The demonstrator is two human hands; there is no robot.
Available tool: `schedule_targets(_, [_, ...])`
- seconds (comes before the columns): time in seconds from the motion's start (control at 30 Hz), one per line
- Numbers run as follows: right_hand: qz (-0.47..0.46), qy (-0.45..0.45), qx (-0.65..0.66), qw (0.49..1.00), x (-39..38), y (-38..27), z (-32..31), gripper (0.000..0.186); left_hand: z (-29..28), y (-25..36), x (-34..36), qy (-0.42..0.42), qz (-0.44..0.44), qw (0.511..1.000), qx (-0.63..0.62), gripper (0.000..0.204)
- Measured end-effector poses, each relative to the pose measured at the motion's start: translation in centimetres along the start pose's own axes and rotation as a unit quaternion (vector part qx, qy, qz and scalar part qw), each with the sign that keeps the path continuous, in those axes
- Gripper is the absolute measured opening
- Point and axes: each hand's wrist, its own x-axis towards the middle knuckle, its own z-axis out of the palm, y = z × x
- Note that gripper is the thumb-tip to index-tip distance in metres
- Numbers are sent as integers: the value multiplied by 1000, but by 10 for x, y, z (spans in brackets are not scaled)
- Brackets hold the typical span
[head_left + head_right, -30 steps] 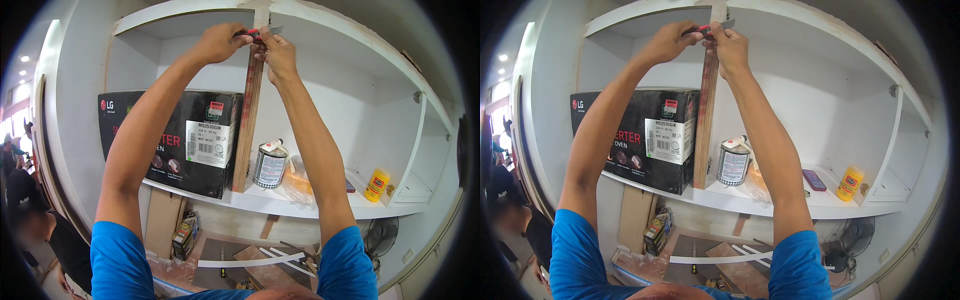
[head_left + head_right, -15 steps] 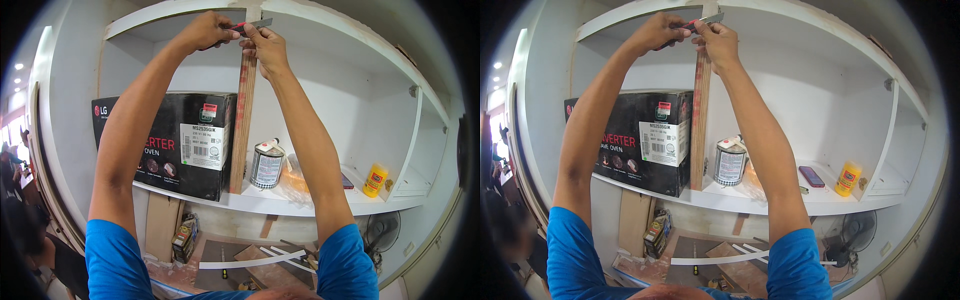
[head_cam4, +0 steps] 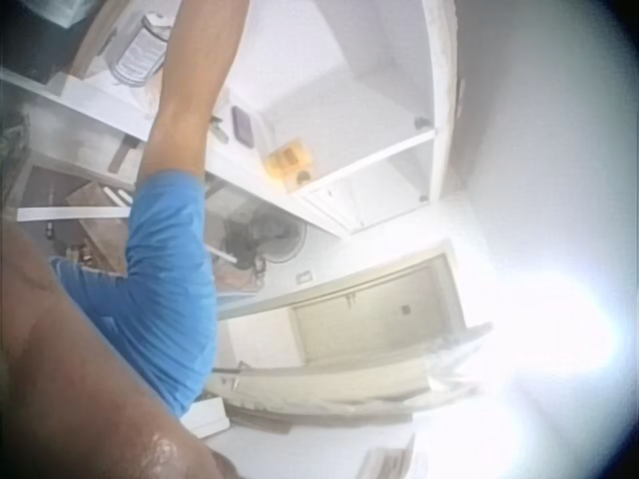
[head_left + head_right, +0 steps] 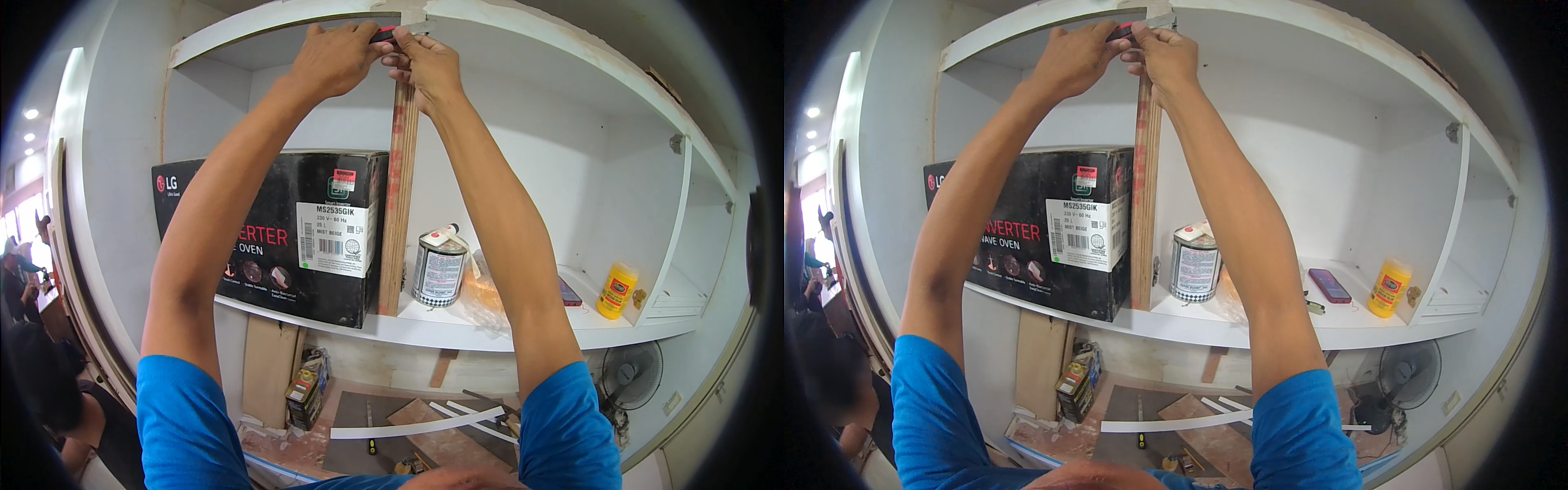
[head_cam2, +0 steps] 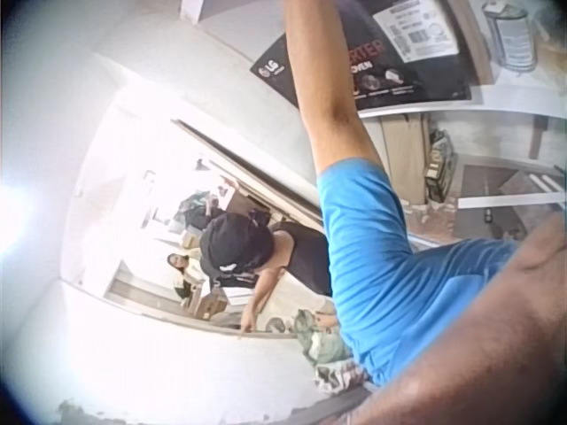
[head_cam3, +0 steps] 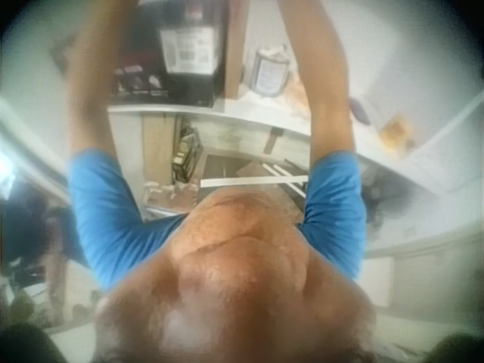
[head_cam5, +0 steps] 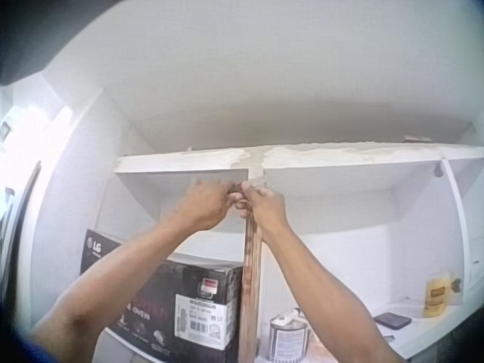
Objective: The person uses a utility knife to cut and fit a thin wooden trim piece along the top edge of a white wall cabinet. They repeatedly measure, cut, and adjust the trim to align with the cabinet edge.
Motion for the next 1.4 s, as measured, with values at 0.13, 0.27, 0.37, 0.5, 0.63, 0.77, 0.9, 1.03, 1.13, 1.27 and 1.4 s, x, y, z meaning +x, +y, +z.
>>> schedule_targets(0.13, [-193, 41, -301, 933, 6, 17, -13, 27, 12, -19, 4, 24, 10, 999, -20, 45])
schedule_targets(0.27, [-376, 50, -461, 802, -10, 36, -9, 32, 19, -39, 7, -40, -14, 999, -2, 51])
schedule_targets(0.37, [-417, 39, -590, 690, -15, 38, -8, 43, 21, -39, 14, -34, -37, 999, 17, 58])
schedule_targets(0.5, [-394, 31, -636, 663, -8, 53, -10, 61, 27, -53, 27, 1, 25, 999, 23, 62])
schedule_targets(0.63, [-380, 35, -671, 635, -6, 61, -3, 71, 47, -71, 36, 35, 54, 998, 27, 64])
schedule_targets(0.77, [-381, 54, -685, 618, 1, 64, -1, 75, 51, -70, 41, 8, 34, 999, 30, 68])
schedule_targets(0.9, [-367, 55, -694, 617, 2, 59, 1, 80, 49, -70, 44, -23, 30, 999, 25, 68])
schedule_targets(1.03, [-349, 71, -709, 609, 0, 60, 5, 80, 44, -72, 42, -43, 40, 998, 3, 62])
schedule_targets(1.13, [-344, 80, -716, 602, -1, 61, 7, 80, 45, -82, 38, -20, 95, 995, -17, 57])
schedule_targets(1.27, [-337, 77, -721, 601, -2, 61, 6, 78, 46, -86, 38, -19, 130, 991, -33, 51])
schedule_targets(1.4, [-342, 83, -725, 592, 0, 62, 8, 77, 43, -75, 28, 35, 109, 993, 8, 48])
